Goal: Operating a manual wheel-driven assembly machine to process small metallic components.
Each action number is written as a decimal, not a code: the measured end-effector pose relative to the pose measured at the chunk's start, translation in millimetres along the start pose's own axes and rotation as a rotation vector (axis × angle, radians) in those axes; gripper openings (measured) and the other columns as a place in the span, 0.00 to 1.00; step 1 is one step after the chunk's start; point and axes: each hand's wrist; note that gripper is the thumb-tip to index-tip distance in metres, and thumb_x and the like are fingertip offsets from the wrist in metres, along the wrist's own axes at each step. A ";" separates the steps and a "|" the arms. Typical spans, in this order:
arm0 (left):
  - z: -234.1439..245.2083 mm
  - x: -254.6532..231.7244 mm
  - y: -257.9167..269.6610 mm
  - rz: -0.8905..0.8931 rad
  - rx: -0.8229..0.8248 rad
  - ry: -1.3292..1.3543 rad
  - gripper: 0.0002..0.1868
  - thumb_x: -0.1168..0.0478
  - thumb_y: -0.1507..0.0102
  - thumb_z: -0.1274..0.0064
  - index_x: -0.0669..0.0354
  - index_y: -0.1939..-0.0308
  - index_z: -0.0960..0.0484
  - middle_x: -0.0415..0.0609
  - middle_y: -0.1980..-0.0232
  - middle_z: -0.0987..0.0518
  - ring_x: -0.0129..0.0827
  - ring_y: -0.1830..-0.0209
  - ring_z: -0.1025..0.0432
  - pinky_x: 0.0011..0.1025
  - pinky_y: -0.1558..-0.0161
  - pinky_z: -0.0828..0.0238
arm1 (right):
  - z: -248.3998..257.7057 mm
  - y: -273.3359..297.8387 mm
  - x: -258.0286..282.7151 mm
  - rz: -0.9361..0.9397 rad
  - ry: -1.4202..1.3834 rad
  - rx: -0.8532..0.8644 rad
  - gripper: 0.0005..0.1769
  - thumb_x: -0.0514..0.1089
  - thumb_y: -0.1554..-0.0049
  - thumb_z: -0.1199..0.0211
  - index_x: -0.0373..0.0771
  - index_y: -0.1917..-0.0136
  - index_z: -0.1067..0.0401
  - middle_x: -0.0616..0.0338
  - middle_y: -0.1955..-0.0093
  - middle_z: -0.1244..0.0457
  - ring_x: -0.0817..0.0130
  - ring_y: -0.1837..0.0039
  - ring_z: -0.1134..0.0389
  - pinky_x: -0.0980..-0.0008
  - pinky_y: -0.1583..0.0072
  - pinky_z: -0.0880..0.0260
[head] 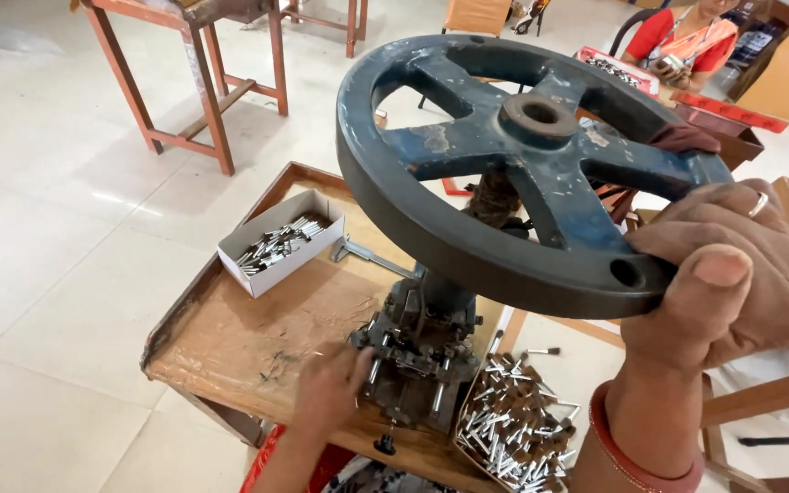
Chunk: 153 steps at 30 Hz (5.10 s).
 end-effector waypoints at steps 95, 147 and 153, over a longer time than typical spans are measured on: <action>-29.5 -115.6 10.5 -0.450 -0.133 0.289 0.25 0.75 0.42 0.43 0.60 0.40 0.21 0.55 0.36 0.23 0.45 0.36 0.27 0.39 0.39 0.23 | 6.0 3.5 -14.3 0.022 -0.021 -0.013 0.41 0.59 0.21 0.54 0.27 0.66 0.27 0.55 0.71 0.40 0.62 0.64 0.35 0.69 0.55 0.42; 26.9 -55.1 5.3 0.287 -0.188 0.401 0.16 0.67 0.42 0.40 0.55 0.50 0.14 0.50 0.50 0.20 0.41 0.54 0.22 0.38 0.57 0.21 | -10.3 -4.0 3.7 -0.027 0.008 -0.132 0.38 0.61 0.25 0.51 0.32 0.67 0.28 0.57 0.74 0.41 0.64 0.68 0.39 0.69 0.55 0.41; 1.3 -45.7 -3.7 0.171 -0.266 0.328 0.08 0.65 0.41 0.38 0.57 0.58 0.11 0.50 0.57 0.15 0.36 0.63 0.19 0.32 0.64 0.18 | -11.8 -4.3 4.1 -0.027 -0.011 -0.141 0.37 0.60 0.25 0.52 0.34 0.68 0.29 0.58 0.74 0.41 0.66 0.68 0.40 0.70 0.55 0.43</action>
Point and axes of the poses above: each hand's wrist, its own y-axis away from the middle knuckle, its own z-axis out of the back of the hand, x = y × z
